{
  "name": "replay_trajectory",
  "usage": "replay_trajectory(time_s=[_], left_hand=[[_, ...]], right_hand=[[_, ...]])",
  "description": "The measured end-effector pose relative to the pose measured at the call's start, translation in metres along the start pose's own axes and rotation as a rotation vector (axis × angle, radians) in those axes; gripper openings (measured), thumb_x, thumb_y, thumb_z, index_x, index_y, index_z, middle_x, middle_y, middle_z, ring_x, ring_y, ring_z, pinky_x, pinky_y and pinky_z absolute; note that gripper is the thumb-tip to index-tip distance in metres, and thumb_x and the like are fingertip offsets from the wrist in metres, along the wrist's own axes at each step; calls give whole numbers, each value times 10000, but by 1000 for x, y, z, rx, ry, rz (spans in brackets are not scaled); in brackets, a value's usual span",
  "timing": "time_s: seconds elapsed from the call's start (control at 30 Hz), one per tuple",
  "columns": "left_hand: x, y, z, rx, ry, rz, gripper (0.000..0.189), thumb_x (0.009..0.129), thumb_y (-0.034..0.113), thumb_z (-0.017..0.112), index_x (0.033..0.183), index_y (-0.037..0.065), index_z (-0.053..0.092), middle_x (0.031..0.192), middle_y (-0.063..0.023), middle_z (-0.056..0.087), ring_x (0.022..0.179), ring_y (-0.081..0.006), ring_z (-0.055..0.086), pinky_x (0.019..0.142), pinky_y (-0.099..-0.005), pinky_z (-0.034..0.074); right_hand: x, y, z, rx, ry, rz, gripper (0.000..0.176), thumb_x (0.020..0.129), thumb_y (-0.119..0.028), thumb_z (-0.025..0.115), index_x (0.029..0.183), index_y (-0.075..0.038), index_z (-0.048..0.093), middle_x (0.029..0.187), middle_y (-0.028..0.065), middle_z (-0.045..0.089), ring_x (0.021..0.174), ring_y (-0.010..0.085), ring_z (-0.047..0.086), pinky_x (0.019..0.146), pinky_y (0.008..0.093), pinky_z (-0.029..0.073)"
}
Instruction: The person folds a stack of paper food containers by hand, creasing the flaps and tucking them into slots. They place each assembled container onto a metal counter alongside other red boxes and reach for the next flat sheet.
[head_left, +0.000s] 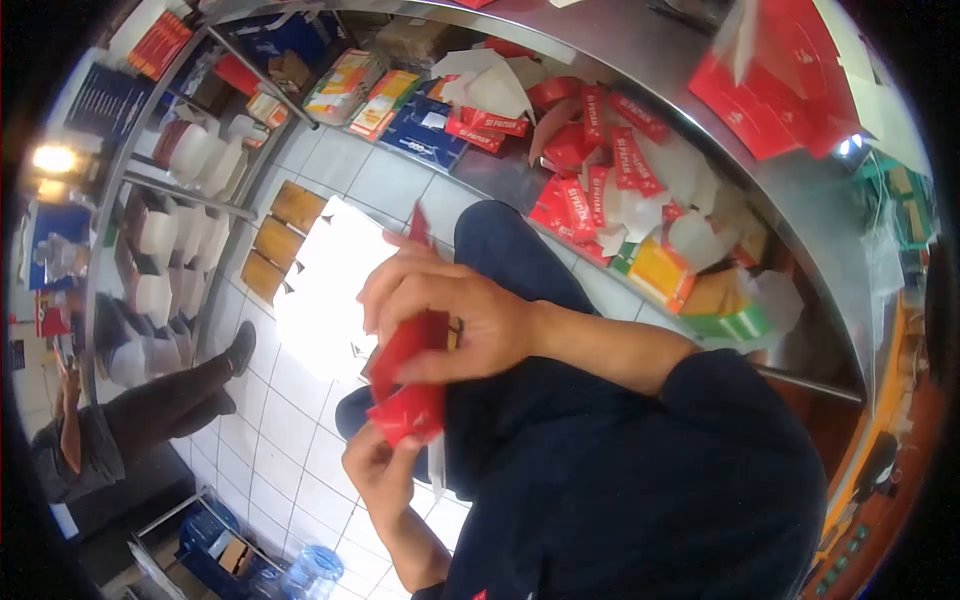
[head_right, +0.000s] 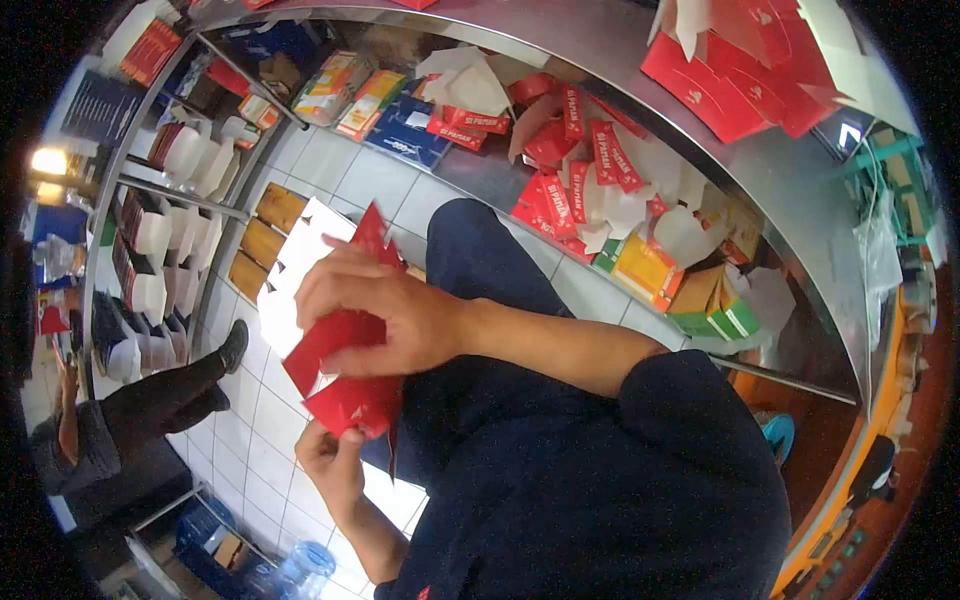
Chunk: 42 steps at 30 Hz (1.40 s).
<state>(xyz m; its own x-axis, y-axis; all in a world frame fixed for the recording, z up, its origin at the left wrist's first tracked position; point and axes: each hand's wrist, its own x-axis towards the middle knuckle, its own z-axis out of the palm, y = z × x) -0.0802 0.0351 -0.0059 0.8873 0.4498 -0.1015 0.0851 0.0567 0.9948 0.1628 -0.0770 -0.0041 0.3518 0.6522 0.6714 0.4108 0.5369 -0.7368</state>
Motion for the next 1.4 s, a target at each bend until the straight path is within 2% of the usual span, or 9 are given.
replay_trajectory(time_s=[0.17, 0.3, 0.4, 0.57, 0.77, 0.8, 0.93, 1.17, 1.4], left_hand=[[3, -3, 38, -546, 68, -199, 685, 926, 343, 761, 1418, -37, 473, 1346, -143, 588, 1200, -204, 599, 984, -292, 482], [13, -9, 46, -609, 254, -249, 662, 923, 245, 780, 1422, 1, 419, 1330, -152, 621, 1197, -172, 608, 997, -307, 483], [24, 9, 39, -240, 364, 162, 683, 851, 88, 842, 1391, -2, 434, 837, -98, 745, 781, -126, 702, 781, -252, 539], [21, 20, 23, -178, 267, 103, 768, 784, 177, 913, 1379, 9, 457, 911, -113, 753, 879, -175, 713, 864, -288, 536], [22, 25, -14, 255, -361, 2, 775, 739, 217, 929, 1375, -10, 549, 1290, -159, 636, 1205, -274, 604, 1066, -383, 437], [19, 29, -6, 360, -207, -53, 460, 796, 113, 853, 1204, -2, 675, 1185, -136, 685, 1112, -253, 645, 1007, -350, 469], [24, 3, -6, 419, 67, -111, 137, 904, 2, 709, 1037, 3, 741, 943, -100, 722, 924, -182, 679, 887, -289, 501], [33, 16, 12, 574, 95, -196, 423, 893, 40, 759, 1306, 6, 672, 842, -70, 707, 795, -105, 658, 724, -260, 539], [35, 42, 19, 986, -24, 110, 578, 744, 109, 858, 1282, 83, 647, 826, -50, 748, 788, -254, 737, 743, -368, 549]], right_hand=[[15, -40, 6, 319, -197, -92, 317, 812, -304, 859, 1043, -174, 686, 1106, 22, 662, 1117, 249, 628, 1163, 646, 205], [16, -61, 4, -434, -34, 155, 200, 850, -269, 789, 997, -150, 721, 1026, 25, 643, 990, 248, 620, 1012, 456, 409], [14, -62, -8, -462, -102, 150, 211, 866, -305, 727, 951, -114, 705, 913, 62, 618, 933, 265, 595, 897, 421, 428], [12, -60, -18, -385, -336, 231, 241, 896, -354, 715, 989, -132, 728, 923, 39, 663, 959, 241, 611, 939, 426, 408], [15, -56, -38, -499, -280, 156, 219, 878, -265, 752, 1080, -180, 743, 972, 13, 635, 965, 185, 589, 952, 391, 369], [15, -53, -38, -493, -282, 150, 219, 878, -265, 752, 1080, -180, 743, 972, 13, 635, 965, 185, 589, 952, 391, 369], [7, -37, -34, -618, -376, 78, 205, 889, -254, 738, 1085, -197, 733, 975, -7, 607, 981, 166, 563, 952, 405, 355], [-2, -23, -19, -557, -505, 187, 117, 912, -286, 701, 970, -185, 692, 901, 0, 578, 957, 184, 559, 933, 410, 361], [-5, -3, 10, -241, -554, 289, 131, 892, -283, 725, 901, -154, 708, 877, 10, 658, 980, 213, 615, 940, 415, 369]])
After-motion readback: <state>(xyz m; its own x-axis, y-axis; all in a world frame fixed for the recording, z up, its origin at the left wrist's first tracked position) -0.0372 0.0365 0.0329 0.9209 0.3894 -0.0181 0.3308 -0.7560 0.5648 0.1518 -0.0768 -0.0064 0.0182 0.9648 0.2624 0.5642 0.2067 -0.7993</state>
